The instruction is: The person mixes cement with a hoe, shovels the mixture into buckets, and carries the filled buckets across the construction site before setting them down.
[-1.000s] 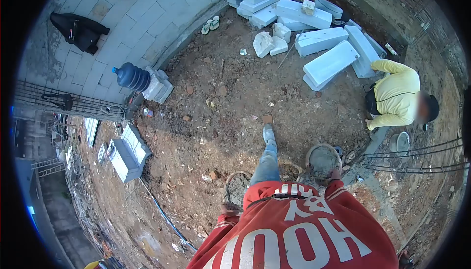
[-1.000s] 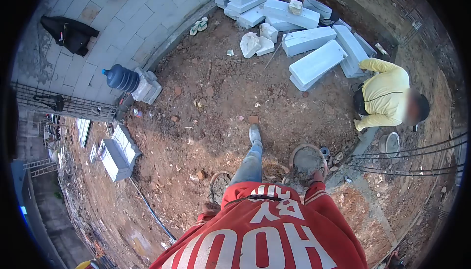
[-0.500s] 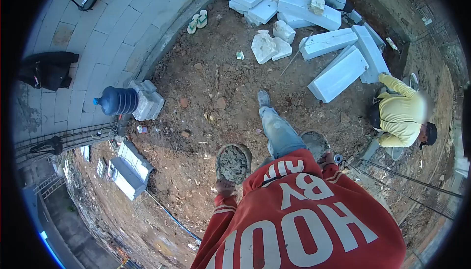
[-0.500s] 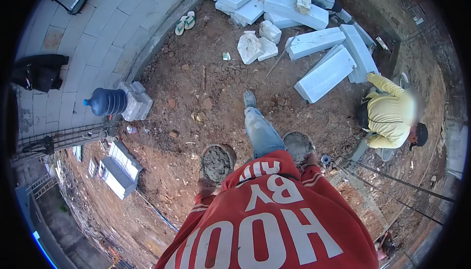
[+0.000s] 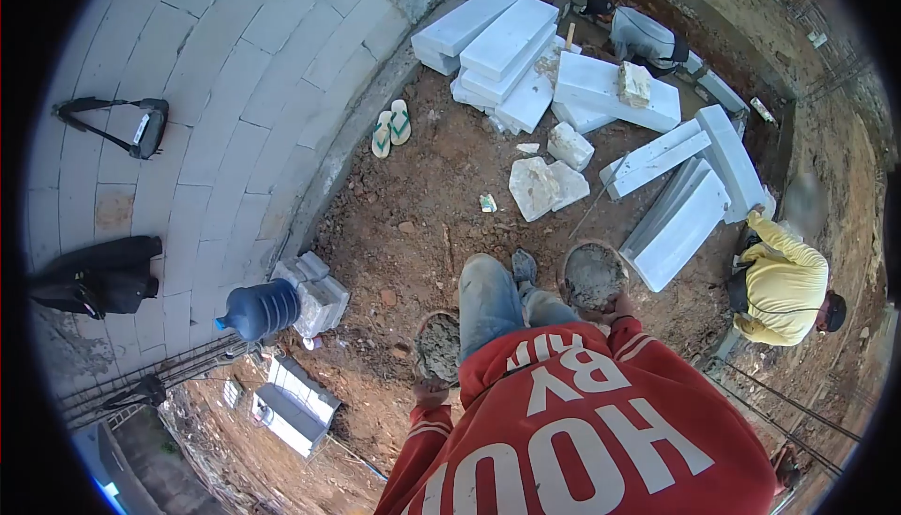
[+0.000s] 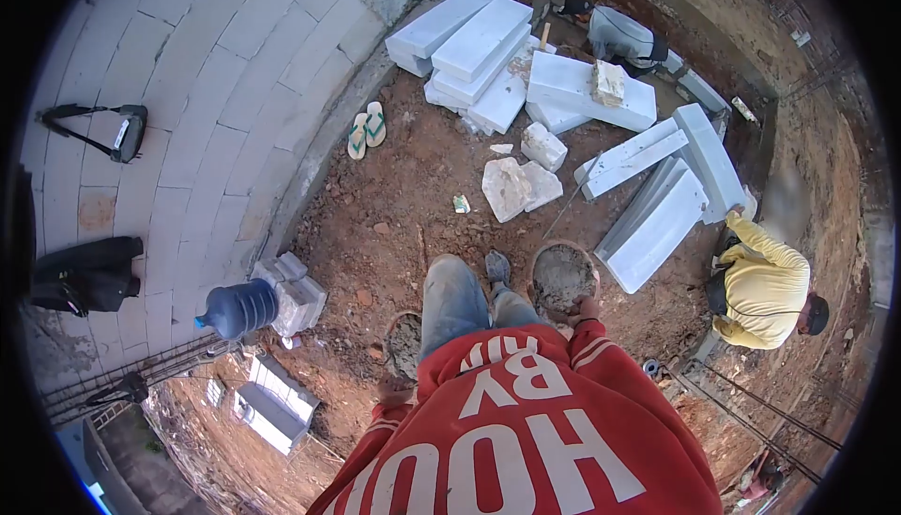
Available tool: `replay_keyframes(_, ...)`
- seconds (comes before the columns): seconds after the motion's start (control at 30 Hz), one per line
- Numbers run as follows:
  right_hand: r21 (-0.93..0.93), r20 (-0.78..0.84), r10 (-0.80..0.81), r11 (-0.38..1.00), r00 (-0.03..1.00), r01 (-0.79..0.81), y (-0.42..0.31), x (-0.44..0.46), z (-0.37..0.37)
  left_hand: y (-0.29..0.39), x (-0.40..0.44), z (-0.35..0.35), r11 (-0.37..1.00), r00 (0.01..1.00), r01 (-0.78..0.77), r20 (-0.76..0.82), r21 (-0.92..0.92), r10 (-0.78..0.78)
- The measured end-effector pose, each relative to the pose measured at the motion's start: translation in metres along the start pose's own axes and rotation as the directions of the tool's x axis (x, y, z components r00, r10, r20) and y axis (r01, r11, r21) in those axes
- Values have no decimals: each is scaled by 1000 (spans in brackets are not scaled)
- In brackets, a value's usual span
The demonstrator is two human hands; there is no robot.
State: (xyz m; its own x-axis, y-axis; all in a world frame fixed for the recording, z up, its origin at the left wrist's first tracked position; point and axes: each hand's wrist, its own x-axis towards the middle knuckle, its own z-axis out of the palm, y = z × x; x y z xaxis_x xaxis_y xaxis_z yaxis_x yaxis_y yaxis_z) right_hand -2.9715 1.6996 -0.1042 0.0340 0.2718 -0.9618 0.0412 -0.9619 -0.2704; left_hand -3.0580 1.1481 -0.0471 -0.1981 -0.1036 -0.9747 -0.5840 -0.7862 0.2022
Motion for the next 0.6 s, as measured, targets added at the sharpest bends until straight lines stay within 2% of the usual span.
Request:
replay_keyframes(0.03, 4, 70, -19, 1000, 997, 19, -4, -5, 22, 12, -8, 26, 997, 997, 68, 24, -37, -67)
replay_keyframes(0.07, 13, 69, -18, 1000, 997, 17, -10, -7, 48, 22, 10, 34, 997, 997, 67, 26, -28, -66)
replay_keyframes(0.13, 87, 78, -28, 996, 997, 21, -23, -10, 101, 40, 42, 49, 968, 959, -199, 232, 151, 161)
replay_keyframes(0.2, 83, 66, -72, 994, 995, 67, -33, 8, 148, 56, 52, 88, 962, 959, -192, 247, 195, 141)
replay_keyframes(0.33, 65, 41, -50, 997, 998, 48, -38, 22, 228, 105, 60, 169, 921, 966, -172, 243, 350, 88)
replay_keyframes(0.4, 51, 51, -58, 997, 997, 56, -48, 17, 283, 132, 91, 197, 945, 974, -107, 223, 310, 37)
replay_keyframes(0.47, -14, -67, -67, 998, 996, 66, -57, -14, 324, 152, 129, 209, 982, 986, 25, 159, 187, -56)
replay_keyframes(0.5, -44, -57, -69, 997, 996, 66, -67, -53, 351, 163, 139, 226, 988, 987, 87, 123, 128, -103)
replay_keyframes(0.57, -45, -72, -67, 997, 995, 64, -76, -84, 398, 179, 133, 272, 987, 985, 128, 103, 95, -138)
replay_keyframes(0.6, -55, -91, -56, 997, 994, 51, -80, -92, 407, 185, 125, 290, 993, 976, 81, 195, 90, -97)
